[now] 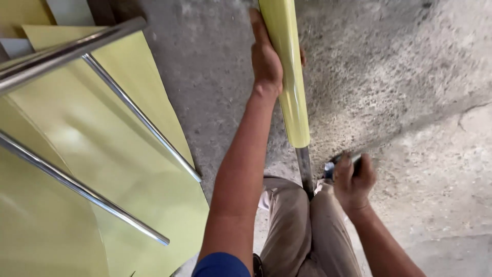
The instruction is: Cleaning or scraping the inside of a yellow plastic sleeve using a metal rod and a flat metal strip.
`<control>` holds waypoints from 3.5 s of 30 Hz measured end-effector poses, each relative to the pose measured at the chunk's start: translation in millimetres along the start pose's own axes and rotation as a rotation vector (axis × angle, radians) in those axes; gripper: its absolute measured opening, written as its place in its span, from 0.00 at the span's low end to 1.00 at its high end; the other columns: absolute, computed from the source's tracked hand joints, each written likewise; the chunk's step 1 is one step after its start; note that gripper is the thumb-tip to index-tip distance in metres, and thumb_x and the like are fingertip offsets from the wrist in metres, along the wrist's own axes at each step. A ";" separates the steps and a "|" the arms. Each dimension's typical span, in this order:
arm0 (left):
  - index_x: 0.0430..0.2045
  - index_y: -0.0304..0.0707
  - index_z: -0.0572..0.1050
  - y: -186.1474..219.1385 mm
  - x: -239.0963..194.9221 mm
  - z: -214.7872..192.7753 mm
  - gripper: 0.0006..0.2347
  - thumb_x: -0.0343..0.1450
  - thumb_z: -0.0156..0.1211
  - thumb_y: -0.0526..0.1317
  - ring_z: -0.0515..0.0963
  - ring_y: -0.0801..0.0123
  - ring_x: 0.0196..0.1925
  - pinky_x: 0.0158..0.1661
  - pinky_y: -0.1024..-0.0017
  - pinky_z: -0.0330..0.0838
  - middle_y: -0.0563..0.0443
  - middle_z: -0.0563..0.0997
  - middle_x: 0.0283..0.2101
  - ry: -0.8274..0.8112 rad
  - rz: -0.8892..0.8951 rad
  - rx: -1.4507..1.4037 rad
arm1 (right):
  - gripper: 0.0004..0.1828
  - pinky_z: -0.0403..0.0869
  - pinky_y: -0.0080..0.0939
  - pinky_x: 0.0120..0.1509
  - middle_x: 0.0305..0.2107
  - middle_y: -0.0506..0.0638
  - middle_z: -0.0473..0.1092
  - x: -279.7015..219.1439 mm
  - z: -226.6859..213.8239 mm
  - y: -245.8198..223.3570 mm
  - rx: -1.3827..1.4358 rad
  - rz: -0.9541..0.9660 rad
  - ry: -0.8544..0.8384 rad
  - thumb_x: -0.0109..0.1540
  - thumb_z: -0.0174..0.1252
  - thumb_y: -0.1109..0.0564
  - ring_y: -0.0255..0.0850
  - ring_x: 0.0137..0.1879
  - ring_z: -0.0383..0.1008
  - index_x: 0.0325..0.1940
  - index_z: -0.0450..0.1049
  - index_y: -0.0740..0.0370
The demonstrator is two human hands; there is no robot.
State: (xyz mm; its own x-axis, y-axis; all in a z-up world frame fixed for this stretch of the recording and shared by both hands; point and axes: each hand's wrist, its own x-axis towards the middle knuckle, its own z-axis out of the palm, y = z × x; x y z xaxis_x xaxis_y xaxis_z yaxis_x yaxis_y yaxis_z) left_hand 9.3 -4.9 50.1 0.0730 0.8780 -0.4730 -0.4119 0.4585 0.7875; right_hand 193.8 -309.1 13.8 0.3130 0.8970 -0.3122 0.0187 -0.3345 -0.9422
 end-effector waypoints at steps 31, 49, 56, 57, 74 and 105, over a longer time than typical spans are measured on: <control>0.30 0.27 0.76 -6.5 9.7 -0.8 0.39 0.77 0.25 0.69 0.81 0.60 0.24 0.29 0.62 0.78 0.38 0.80 0.25 0.248 -0.058 -0.086 | 0.17 0.59 0.45 0.23 0.14 0.53 0.61 52.0 79.6 -50.9 -0.401 -0.125 0.031 0.70 0.56 0.52 0.35 0.22 0.58 0.32 0.64 0.64; 0.50 0.29 0.76 -13.5 12.1 -1.9 0.38 0.74 0.30 0.69 0.82 0.59 0.46 0.50 0.65 0.76 0.41 0.81 0.45 0.345 -0.106 0.013 | 0.18 0.66 0.38 0.25 0.24 0.48 0.68 169.7 139.9 -180.2 -0.223 -0.392 -0.029 0.77 0.51 0.48 0.34 0.27 0.65 0.36 0.67 0.61; 0.52 0.24 0.75 -27.8 10.5 -23.6 0.38 0.73 0.41 0.69 0.80 0.57 0.46 0.46 0.60 0.76 0.36 0.82 0.45 0.192 0.127 0.021 | 0.17 0.69 0.38 0.24 0.21 0.46 0.68 150.3 112.5 -191.4 -0.662 -0.009 -0.210 0.73 0.53 0.47 0.36 0.23 0.67 0.39 0.70 0.63; 0.51 0.25 0.74 -23.3 6.3 -18.8 0.38 0.72 0.44 0.70 0.81 0.56 0.41 0.42 0.58 0.78 0.36 0.82 0.42 0.127 0.147 0.052 | 0.15 0.69 0.37 0.26 0.23 0.46 0.68 135.6 95.2 -189.7 -0.554 -0.084 -0.233 0.72 0.55 0.48 0.34 0.25 0.67 0.42 0.68 0.64; 0.49 0.32 0.70 -21.2 8.6 -9.1 0.38 0.72 0.28 0.71 0.82 0.61 0.33 0.37 0.62 0.79 0.41 0.78 0.34 0.135 0.149 -0.064 | 0.17 0.61 0.38 0.23 0.13 0.48 0.64 -1.7 43.9 8.6 -0.639 0.147 -0.144 0.67 0.62 0.50 0.36 0.17 0.60 0.32 0.68 0.63; 0.33 0.29 0.76 -2.7 3.2 -14.3 0.36 0.76 0.26 0.67 0.83 0.60 0.22 0.28 0.61 0.82 0.42 0.80 0.21 0.067 0.159 0.042 | 0.19 0.62 0.41 0.24 0.17 0.50 0.66 -7.1 55.9 16.9 -0.316 -0.083 0.022 0.68 0.60 0.47 0.38 0.20 0.62 0.34 0.65 0.62</control>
State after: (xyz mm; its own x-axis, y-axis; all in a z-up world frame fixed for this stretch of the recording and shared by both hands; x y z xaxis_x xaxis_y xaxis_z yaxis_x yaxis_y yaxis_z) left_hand -2.4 -5.4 40.8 -0.0514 0.9296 -0.3649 -0.3747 0.3207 0.8699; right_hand 138.8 -305.0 -6.7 0.3187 0.9196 -0.2297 0.3379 -0.3366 -0.8789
